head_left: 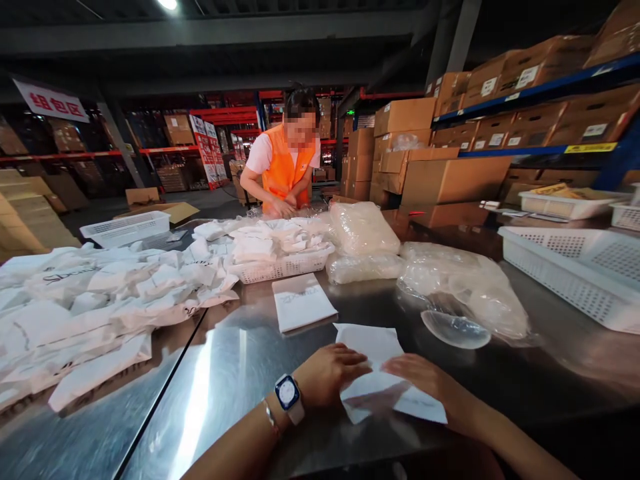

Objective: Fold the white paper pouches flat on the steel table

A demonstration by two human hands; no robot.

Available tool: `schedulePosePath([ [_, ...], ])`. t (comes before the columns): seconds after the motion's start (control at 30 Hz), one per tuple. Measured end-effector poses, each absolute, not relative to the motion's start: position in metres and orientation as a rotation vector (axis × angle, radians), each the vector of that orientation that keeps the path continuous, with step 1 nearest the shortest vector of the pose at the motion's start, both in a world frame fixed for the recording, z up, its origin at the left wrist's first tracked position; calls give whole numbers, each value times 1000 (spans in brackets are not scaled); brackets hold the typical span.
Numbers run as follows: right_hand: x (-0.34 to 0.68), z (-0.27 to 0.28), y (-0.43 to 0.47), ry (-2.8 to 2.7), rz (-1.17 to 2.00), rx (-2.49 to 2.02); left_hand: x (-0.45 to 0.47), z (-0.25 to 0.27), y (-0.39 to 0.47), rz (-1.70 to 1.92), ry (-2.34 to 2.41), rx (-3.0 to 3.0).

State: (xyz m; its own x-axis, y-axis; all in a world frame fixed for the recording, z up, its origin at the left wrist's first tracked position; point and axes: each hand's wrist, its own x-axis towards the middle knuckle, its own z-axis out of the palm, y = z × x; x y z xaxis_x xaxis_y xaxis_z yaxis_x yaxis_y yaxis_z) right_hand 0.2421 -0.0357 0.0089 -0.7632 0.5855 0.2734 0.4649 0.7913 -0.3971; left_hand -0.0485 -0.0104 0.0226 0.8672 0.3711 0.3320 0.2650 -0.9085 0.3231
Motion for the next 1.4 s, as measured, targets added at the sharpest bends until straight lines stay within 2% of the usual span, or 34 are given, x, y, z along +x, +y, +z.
schedulePosePath([
  [0.17, 221, 20, -34, -2552, 473, -1042, -46, 16, -12, 551, 713, 2838],
  [0.37, 232, 6, -20, -2422, 586, -880, -50, 21, 0, 545, 613, 2725],
  [0.5, 232, 4, -17, -2109, 710, -1014, -57, 26, 7, 659, 483, 2353],
  [0.63, 218, 5, -15, -1639, 769, -1339, -53, 17, 11, 891, 676, 1833],
  [0.8, 206, 7, -9, -1449, 771, -1363, -36, 2, 12, 1097, 922, 1584],
  [0.93, 206, 6, -9, -1356, 761, -1318, -29, 1, 5, 1152, 1053, 1612],
  [1.1, 208, 2, -12, -1313, 552, -1346, -26, 4, -5, 1163, 1154, 1809],
  [1.4, 207, 0, -13, -1430, 429, -1492, -23, -1, -1, 1027, 1406, 1929],
])
